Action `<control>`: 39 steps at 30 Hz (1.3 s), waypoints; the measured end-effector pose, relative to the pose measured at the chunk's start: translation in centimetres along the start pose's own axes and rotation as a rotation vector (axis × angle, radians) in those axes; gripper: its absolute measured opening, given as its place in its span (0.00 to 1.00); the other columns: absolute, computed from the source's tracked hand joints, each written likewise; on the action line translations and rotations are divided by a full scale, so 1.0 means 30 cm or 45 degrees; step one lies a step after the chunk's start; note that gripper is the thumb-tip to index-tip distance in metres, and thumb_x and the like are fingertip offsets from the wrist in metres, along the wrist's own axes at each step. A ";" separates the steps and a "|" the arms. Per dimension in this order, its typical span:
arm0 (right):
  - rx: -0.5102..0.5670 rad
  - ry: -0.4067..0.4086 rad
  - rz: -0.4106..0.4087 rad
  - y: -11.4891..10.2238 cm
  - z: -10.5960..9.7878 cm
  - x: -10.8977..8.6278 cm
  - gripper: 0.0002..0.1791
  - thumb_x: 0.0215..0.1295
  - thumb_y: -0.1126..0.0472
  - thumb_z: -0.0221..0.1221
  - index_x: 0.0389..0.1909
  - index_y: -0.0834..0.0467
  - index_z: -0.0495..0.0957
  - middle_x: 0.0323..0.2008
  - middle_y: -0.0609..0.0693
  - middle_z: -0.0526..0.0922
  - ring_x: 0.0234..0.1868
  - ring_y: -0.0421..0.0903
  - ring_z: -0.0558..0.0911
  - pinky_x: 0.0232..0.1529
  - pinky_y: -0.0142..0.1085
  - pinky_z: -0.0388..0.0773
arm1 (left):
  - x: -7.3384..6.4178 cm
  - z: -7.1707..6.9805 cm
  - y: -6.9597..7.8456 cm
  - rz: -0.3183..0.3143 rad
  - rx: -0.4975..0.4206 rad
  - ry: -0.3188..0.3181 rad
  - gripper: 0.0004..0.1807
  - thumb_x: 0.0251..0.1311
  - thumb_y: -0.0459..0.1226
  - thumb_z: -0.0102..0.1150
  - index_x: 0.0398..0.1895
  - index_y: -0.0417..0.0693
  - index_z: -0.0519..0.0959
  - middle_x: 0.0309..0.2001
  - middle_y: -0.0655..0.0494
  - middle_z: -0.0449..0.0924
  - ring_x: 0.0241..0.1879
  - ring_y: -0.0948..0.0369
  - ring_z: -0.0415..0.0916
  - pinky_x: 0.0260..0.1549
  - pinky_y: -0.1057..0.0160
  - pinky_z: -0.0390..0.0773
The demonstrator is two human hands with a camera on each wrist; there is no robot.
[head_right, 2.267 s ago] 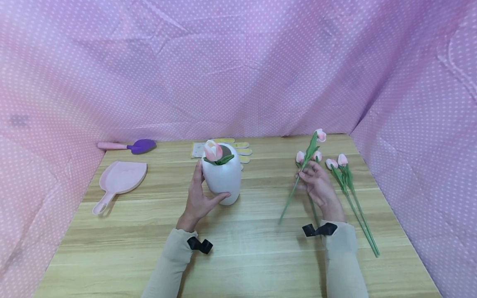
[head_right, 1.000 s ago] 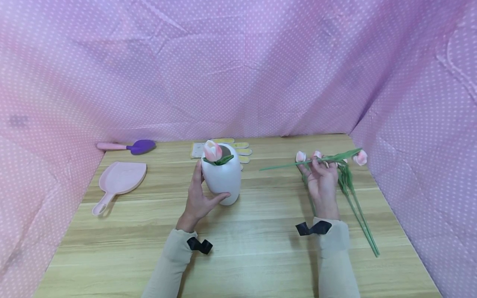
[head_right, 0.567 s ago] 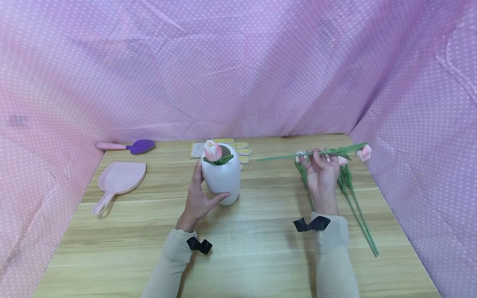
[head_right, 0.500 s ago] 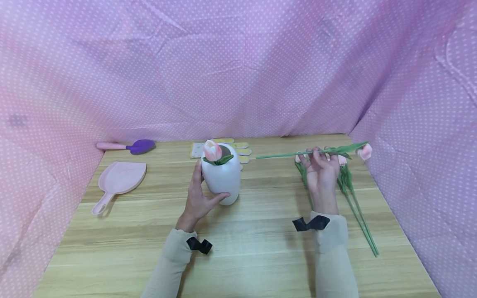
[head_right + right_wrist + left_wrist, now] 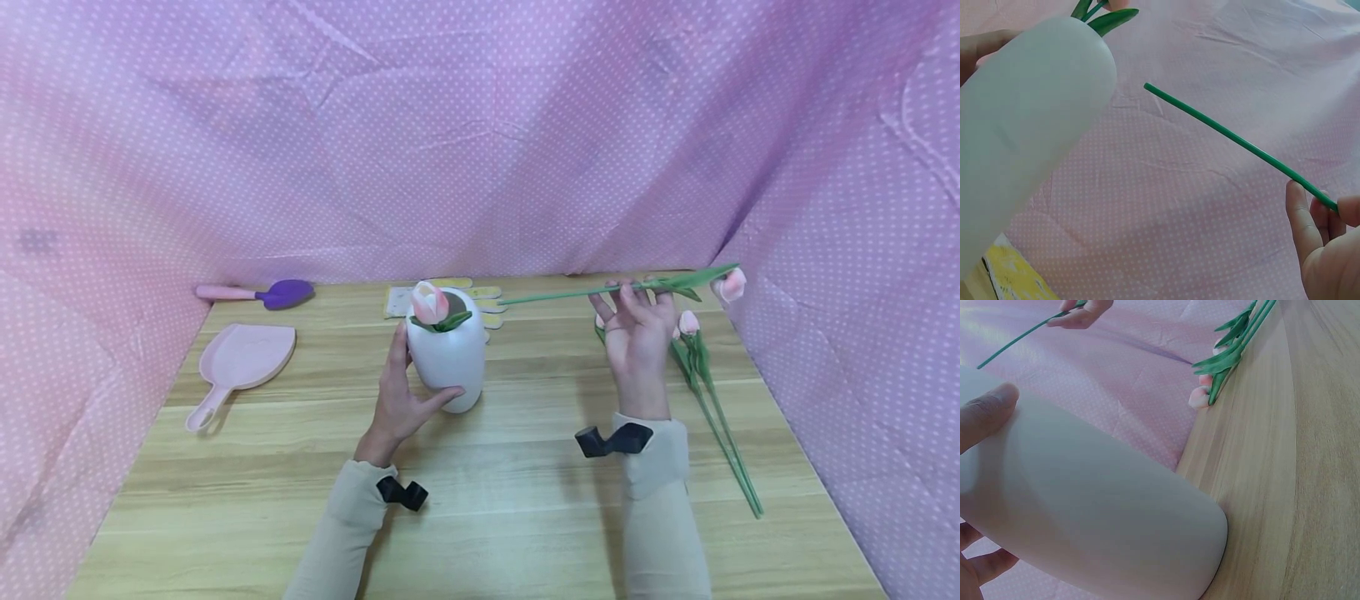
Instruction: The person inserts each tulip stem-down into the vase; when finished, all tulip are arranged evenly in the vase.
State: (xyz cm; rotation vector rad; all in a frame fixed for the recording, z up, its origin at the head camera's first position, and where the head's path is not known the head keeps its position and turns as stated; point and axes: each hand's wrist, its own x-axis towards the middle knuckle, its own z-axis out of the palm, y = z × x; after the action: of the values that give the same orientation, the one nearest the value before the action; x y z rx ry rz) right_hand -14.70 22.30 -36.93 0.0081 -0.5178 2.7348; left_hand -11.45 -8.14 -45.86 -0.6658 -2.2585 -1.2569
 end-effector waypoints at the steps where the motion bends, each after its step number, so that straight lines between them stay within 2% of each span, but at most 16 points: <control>1: 0.005 -0.013 0.004 0.004 0.006 0.000 0.12 0.61 0.82 0.56 0.36 0.64 0.67 0.26 0.60 0.80 0.30 0.55 0.83 0.31 0.49 0.88 | 0.001 0.000 0.000 0.000 -0.001 -0.001 0.71 0.37 0.35 0.84 0.80 0.53 0.41 0.74 0.35 0.57 0.70 0.38 0.64 0.66 0.36 0.71; 7: 0.000 -0.093 0.013 0.030 0.036 -0.003 0.12 0.63 0.83 0.52 0.35 0.64 0.67 0.27 0.59 0.77 0.31 0.54 0.83 0.32 0.48 0.89 | 0.002 -0.001 0.002 0.003 0.004 -0.002 0.71 0.37 0.36 0.83 0.80 0.52 0.41 0.74 0.35 0.57 0.70 0.38 0.64 0.67 0.36 0.71; 12: -0.027 -0.111 0.034 0.050 0.060 -0.011 0.12 0.62 0.83 0.54 0.36 0.63 0.69 0.30 0.59 0.79 0.32 0.53 0.83 0.33 0.47 0.89 | 0.003 -0.002 0.006 0.005 0.009 0.001 0.70 0.37 0.36 0.84 0.80 0.52 0.41 0.74 0.35 0.57 0.70 0.38 0.64 0.67 0.36 0.71; 18: -0.056 -0.158 0.064 0.074 0.087 -0.020 0.12 0.63 0.82 0.54 0.39 0.62 0.68 0.31 0.57 0.78 0.33 0.52 0.83 0.34 0.47 0.89 | 0.003 -0.004 0.008 -0.028 0.005 -0.006 0.70 0.38 0.37 0.83 0.80 0.52 0.42 0.74 0.36 0.57 0.71 0.38 0.63 0.67 0.36 0.70; 23: -0.132 -0.220 0.067 0.099 0.104 -0.030 0.13 0.64 0.81 0.55 0.39 0.62 0.67 0.32 0.56 0.77 0.35 0.52 0.83 0.35 0.46 0.89 | 0.003 -0.005 0.014 -0.062 0.000 -0.012 0.69 0.39 0.38 0.83 0.79 0.51 0.43 0.75 0.37 0.57 0.71 0.39 0.63 0.68 0.36 0.70; 34: -0.263 -0.318 0.006 0.150 0.132 -0.050 0.15 0.64 0.80 0.55 0.42 0.60 0.66 0.33 0.56 0.81 0.36 0.51 0.85 0.36 0.44 0.90 | 0.003 -0.001 0.008 -0.030 0.006 -0.001 0.69 0.38 0.37 0.83 0.79 0.50 0.43 0.74 0.36 0.58 0.71 0.39 0.64 0.68 0.37 0.70; 39: -0.328 -0.354 0.008 0.168 0.144 -0.053 0.15 0.65 0.80 0.55 0.44 0.60 0.65 0.35 0.56 0.80 0.37 0.50 0.85 0.37 0.43 0.90 | 0.002 0.000 0.008 -0.045 0.006 -0.003 0.69 0.38 0.37 0.83 0.79 0.49 0.43 0.74 0.36 0.58 0.70 0.39 0.64 0.67 0.37 0.70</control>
State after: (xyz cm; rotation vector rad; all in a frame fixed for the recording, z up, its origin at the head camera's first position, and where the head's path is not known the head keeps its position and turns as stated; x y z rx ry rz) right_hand -15.20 15.84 -34.77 0.3249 -0.9447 2.6652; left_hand -11.36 -8.02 -45.68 -0.6286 -2.2837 -1.2676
